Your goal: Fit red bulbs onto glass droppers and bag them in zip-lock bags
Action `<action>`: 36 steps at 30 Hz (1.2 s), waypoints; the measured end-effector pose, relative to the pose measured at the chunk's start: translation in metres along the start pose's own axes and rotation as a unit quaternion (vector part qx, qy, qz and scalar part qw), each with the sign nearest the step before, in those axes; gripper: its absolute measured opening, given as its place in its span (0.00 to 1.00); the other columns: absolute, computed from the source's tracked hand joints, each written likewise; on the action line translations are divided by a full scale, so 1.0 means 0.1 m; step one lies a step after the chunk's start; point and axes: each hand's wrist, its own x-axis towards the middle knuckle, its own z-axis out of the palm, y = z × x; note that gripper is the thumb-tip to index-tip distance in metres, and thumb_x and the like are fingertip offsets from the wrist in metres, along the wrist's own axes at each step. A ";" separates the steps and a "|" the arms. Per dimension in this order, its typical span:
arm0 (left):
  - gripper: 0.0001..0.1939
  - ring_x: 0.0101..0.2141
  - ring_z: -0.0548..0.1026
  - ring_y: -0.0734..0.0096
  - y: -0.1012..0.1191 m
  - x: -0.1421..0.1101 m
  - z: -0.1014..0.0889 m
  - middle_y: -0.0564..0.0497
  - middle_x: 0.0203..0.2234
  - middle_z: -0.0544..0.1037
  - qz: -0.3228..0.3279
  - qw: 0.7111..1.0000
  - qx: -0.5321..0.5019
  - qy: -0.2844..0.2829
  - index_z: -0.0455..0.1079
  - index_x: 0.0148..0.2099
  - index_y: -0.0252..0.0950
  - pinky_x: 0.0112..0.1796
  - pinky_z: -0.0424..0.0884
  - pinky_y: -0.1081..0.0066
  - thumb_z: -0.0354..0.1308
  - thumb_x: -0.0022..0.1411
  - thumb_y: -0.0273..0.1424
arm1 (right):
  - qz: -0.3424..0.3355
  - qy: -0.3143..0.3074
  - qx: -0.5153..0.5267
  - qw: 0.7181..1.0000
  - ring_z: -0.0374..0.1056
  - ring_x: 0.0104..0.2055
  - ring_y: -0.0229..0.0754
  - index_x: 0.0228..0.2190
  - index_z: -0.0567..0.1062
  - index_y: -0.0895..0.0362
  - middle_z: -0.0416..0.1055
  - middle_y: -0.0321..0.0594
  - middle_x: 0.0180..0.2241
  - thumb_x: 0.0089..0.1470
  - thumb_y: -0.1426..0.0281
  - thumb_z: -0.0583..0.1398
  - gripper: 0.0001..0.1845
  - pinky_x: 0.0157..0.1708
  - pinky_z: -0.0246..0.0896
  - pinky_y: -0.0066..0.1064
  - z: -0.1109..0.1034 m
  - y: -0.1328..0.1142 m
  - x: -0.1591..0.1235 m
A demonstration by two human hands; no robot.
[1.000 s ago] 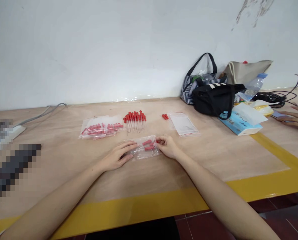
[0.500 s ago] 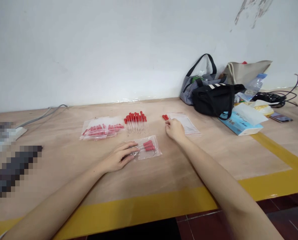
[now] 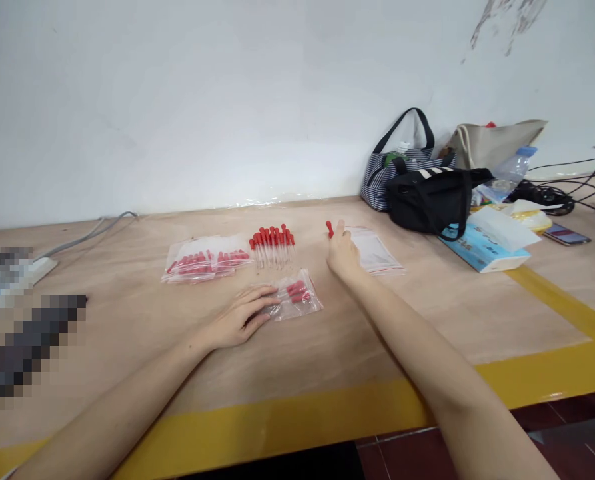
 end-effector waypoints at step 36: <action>0.20 0.54 0.61 0.63 0.00 0.00 -0.01 0.47 0.54 0.63 0.000 0.999 -0.023 0.025 0.58 0.57 0.42 0.53 0.59 0.58 0.46 0.63 0.34 | -0.087 -0.174 0.364 0.911 0.56 0.20 0.32 0.22 0.73 0.58 0.62 0.32 0.18 0.37 0.64 0.63 0.10 0.19 0.54 0.25 -0.04 0.14 -0.70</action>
